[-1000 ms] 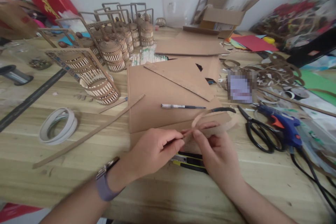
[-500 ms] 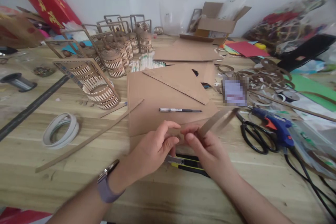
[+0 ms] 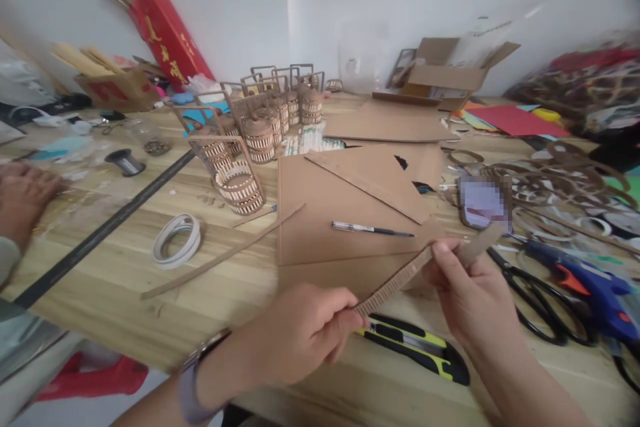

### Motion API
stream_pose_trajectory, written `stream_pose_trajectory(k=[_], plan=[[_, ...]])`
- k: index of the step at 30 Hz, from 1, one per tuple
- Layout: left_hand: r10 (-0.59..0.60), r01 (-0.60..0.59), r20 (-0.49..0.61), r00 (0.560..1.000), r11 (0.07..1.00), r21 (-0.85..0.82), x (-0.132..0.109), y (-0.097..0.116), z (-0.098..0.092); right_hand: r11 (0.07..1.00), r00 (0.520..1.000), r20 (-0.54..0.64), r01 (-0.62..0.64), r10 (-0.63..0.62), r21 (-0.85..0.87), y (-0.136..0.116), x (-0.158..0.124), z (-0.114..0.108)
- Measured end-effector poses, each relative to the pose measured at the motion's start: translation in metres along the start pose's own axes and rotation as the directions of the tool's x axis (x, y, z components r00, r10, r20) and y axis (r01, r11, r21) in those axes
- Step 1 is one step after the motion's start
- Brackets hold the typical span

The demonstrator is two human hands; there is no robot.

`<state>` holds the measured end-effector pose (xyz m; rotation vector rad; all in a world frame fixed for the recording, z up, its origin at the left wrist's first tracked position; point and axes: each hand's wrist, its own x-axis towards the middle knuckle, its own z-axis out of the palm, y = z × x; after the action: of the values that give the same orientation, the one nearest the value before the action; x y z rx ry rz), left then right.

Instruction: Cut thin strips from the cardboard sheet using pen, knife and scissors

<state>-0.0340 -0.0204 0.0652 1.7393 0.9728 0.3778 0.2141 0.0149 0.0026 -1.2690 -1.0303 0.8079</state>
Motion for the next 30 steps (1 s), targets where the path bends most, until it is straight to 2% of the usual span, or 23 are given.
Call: stream_pose_trajectory(k=[3,4,5,7,10,13,15,17,18,20,22,23,26,30], plan=[[-0.030,0.029,0.009,1.000,0.998,0.059,-0.029,-0.002,-0.009,0.996,0.996,-0.044,0.071,-0.074,-0.056,0.000,0.006,-0.008],[-0.031,0.034,-0.024,0.999,0.994,0.109,-0.038,-0.004,-0.012,0.990,0.993,-0.044,0.101,-0.105,-0.097,0.000,0.006,-0.011],[-0.023,0.035,-0.073,0.997,0.984,0.172,-0.046,-0.006,-0.015,0.983,0.990,-0.032,0.131,-0.136,-0.130,0.000,0.006,-0.013],[-0.008,0.080,-0.243,0.970,0.955,0.287,-0.059,-0.012,-0.022,0.968,0.983,0.019,0.185,-0.184,-0.170,0.002,0.005,-0.016],[0.005,0.204,-0.473,0.881,0.899,0.389,-0.071,-0.030,-0.037,0.927,0.964,0.068,0.265,-0.256,-0.264,0.003,0.003,-0.017],[0.033,0.344,-0.613,0.789,0.803,0.486,-0.075,-0.061,-0.056,0.830,0.930,0.091,0.359,-0.355,-0.428,0.002,0.001,-0.016],[0.150,0.419,-0.687,0.711,0.695,0.585,-0.074,-0.083,-0.066,0.752,0.896,0.140,0.431,-0.421,-0.499,0.001,0.002,-0.016],[0.253,0.487,-0.717,0.650,0.586,0.648,-0.070,-0.099,-0.068,0.681,0.857,0.190,0.499,-0.478,-0.536,-0.001,0.003,-0.016],[0.283,0.471,-0.694,0.662,0.563,0.678,-0.066,-0.105,-0.066,0.654,0.839,0.214,0.528,-0.500,-0.542,-0.001,0.003,-0.016],[0.313,0.391,-0.622,0.718,0.558,0.732,-0.056,-0.111,-0.055,0.610,0.802,0.261,0.583,-0.537,-0.537,-0.002,0.005,-0.016],[0.357,0.240,-0.489,0.796,0.555,0.796,-0.042,-0.114,-0.038,0.579,0.774,0.284,0.618,-0.566,-0.532,-0.003,0.005,-0.016],[0.384,0.182,-0.441,0.811,0.551,0.815,-0.036,-0.115,-0.030,0.566,0.768,0.287,0.624,-0.573,-0.538,-0.004,0.005,-0.016],[0.468,0.064,-0.335,0.818,0.504,0.861,-0.020,-0.124,-0.016,0.540,0.787,0.250,0.581,-0.565,-0.609,-0.007,0.003,-0.019],[0.523,-0.067,-0.166,0.836,0.398,0.915,-0.009,-0.141,-0.025,0.483,0.825,0.219,0.497,-0.521,-0.721,-0.017,0.002,-0.031]])
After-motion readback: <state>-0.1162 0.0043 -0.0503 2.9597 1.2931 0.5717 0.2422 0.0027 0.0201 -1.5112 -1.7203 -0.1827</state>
